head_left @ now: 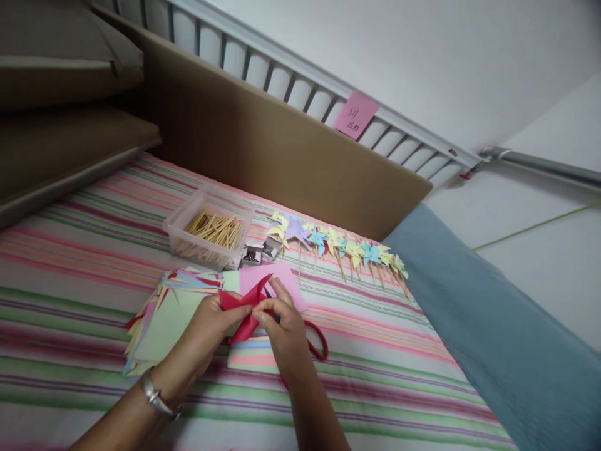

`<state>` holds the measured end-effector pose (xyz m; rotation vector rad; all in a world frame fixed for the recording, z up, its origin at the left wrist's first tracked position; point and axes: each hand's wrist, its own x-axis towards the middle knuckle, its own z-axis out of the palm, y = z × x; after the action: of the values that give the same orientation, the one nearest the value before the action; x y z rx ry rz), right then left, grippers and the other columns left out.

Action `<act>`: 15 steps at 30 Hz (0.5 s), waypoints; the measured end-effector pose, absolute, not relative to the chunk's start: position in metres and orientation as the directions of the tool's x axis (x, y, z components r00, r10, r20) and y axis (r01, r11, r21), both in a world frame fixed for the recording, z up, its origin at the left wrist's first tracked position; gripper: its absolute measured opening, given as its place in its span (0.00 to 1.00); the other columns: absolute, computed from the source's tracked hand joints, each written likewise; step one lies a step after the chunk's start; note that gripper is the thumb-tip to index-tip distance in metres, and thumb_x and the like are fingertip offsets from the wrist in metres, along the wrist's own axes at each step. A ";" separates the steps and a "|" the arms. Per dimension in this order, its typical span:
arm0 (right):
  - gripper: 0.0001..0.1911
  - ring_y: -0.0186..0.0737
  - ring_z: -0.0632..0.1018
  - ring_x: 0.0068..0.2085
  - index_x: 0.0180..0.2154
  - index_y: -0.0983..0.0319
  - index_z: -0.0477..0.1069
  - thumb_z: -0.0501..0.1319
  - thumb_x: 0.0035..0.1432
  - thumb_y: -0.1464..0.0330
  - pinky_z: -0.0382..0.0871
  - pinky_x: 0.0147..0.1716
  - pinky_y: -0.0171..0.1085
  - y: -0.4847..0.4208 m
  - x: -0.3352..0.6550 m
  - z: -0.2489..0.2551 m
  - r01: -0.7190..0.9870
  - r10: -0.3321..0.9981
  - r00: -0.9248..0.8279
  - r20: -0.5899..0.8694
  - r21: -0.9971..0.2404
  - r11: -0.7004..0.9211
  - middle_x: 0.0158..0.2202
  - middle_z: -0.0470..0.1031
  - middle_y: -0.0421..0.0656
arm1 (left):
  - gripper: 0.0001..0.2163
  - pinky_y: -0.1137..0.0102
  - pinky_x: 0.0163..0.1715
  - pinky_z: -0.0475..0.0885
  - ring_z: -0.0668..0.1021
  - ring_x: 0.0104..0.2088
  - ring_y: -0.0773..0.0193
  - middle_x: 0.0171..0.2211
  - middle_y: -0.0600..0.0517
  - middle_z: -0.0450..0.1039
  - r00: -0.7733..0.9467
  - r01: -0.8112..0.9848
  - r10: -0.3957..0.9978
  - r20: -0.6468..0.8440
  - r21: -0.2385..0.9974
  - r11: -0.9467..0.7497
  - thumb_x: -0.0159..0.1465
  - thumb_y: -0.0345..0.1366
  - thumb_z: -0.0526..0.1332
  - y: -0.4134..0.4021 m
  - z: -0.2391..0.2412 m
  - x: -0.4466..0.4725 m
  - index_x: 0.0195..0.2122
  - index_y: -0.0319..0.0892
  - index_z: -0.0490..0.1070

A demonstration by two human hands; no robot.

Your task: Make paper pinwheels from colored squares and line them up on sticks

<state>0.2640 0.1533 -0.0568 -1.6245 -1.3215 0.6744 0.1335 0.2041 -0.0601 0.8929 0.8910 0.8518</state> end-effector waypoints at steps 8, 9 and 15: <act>0.04 0.47 0.64 0.58 0.26 0.60 0.74 0.61 0.48 0.72 0.53 0.57 0.44 0.156 0.264 -0.057 0.355 0.954 0.292 0.070 -0.934 -0.040 0.54 0.68 0.47 | 0.07 0.74 0.21 0.57 0.63 0.20 0.70 0.17 0.57 0.64 0.407 -0.136 0.901 -0.154 0.964 0.226 0.48 0.36 0.64 0.207 -0.061 0.132 0.19 0.39 0.70; 0.03 0.47 0.67 0.56 0.25 0.61 0.74 0.61 0.48 0.72 0.55 0.55 0.44 0.156 0.264 -0.057 0.338 0.955 0.286 0.079 -0.941 -0.024 0.51 0.70 0.47 | 0.07 0.74 0.21 0.57 0.63 0.20 0.70 0.16 0.57 0.64 0.417 -0.133 0.896 -0.151 0.965 0.224 0.48 0.36 0.64 0.207 -0.061 0.132 0.19 0.39 0.69; 0.02 0.40 0.72 0.36 0.24 0.61 0.73 0.62 0.46 0.71 0.64 0.40 0.37 0.158 0.265 -0.061 0.258 0.954 0.284 0.100 -0.966 0.025 0.30 0.72 0.40 | 0.06 0.74 0.21 0.58 0.64 0.20 0.70 0.17 0.57 0.65 0.460 -0.137 0.870 -0.178 0.954 0.268 0.48 0.35 0.63 0.207 -0.060 0.131 0.20 0.38 0.69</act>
<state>0.2650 0.1577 -0.0613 -1.4693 -1.1882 0.8075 0.1306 0.2070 -0.0601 1.0842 0.8368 0.7986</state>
